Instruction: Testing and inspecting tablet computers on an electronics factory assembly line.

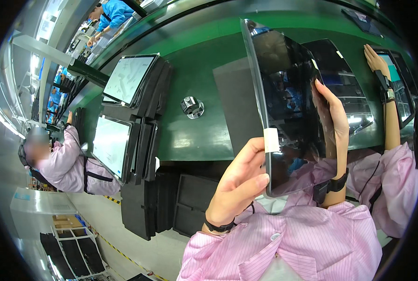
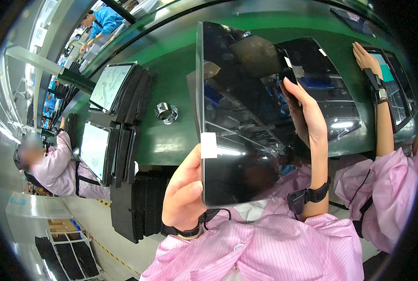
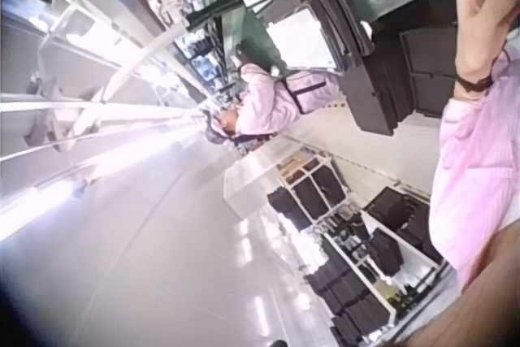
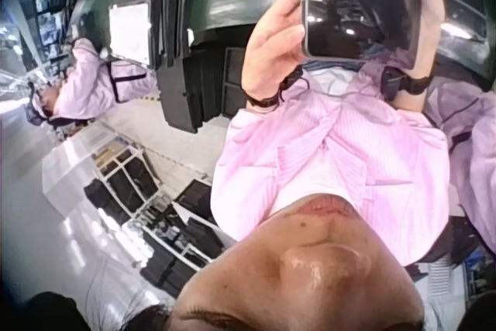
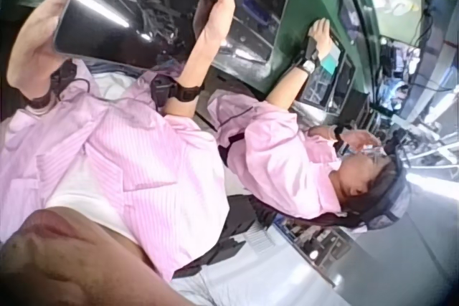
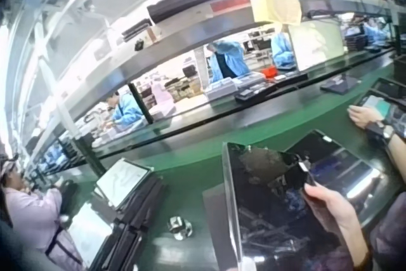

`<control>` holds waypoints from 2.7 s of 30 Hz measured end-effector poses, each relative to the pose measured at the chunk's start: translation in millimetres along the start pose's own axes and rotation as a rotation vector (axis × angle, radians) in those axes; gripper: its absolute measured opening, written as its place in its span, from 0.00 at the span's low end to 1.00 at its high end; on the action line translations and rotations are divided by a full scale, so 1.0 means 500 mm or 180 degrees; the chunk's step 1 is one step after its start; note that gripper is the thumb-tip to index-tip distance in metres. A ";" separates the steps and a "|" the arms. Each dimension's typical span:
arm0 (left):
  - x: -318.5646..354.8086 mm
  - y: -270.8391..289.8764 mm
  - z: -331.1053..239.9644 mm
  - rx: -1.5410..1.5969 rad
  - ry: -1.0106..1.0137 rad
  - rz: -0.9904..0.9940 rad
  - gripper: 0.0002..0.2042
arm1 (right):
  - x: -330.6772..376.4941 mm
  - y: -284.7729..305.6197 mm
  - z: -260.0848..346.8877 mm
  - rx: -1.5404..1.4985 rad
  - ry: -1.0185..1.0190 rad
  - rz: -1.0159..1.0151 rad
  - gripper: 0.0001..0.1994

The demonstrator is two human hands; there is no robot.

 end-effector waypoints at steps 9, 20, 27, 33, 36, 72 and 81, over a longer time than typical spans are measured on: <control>-0.003 -0.007 0.011 0.0002 -0.0412 -0.0006 0.36 | 0.007 -0.006 0.016 0.0076 0.0284 0.0197 0.13; 0.006 0.007 0.010 -0.2733 -0.1510 -0.0241 0.39 | 0.000 -0.004 -0.006 0.0108 -0.0173 -0.0276 0.16; 0.009 0.018 0.009 -0.2727 -0.1608 -0.0316 0.38 | 0.001 -0.011 0.000 0.0047 0.0046 -0.0341 0.13; 0.004 0.018 0.013 -0.3028 -0.1607 -0.0109 0.41 | -0.004 -0.003 -0.003 0.0212 0.0003 -0.0138 0.16; 0.003 0.015 0.014 -0.3094 -0.1646 -0.0133 0.42 | -0.003 -0.001 -0.005 0.0251 -0.0039 -0.0166 0.16; 0.058 0.029 0.015 0.0350 -0.0450 0.0186 0.45 | 0.096 -0.028 0.076 0.0916 0.0533 -0.0089 0.26; 0.102 0.057 0.029 0.0045 0.0045 0.0214 0.39 | 0.103 -0.021 0.069 0.0965 0.0457 0.0070 0.24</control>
Point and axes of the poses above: each hand's wrist, its own x-axis away from the middle knuckle, its own y-axis out of the back of the hand, z = x × y, the point moved 5 cm from there along -x, towards the middle knuckle, and after that the axes turned 7 degrees about x, right-handed, at the moved point
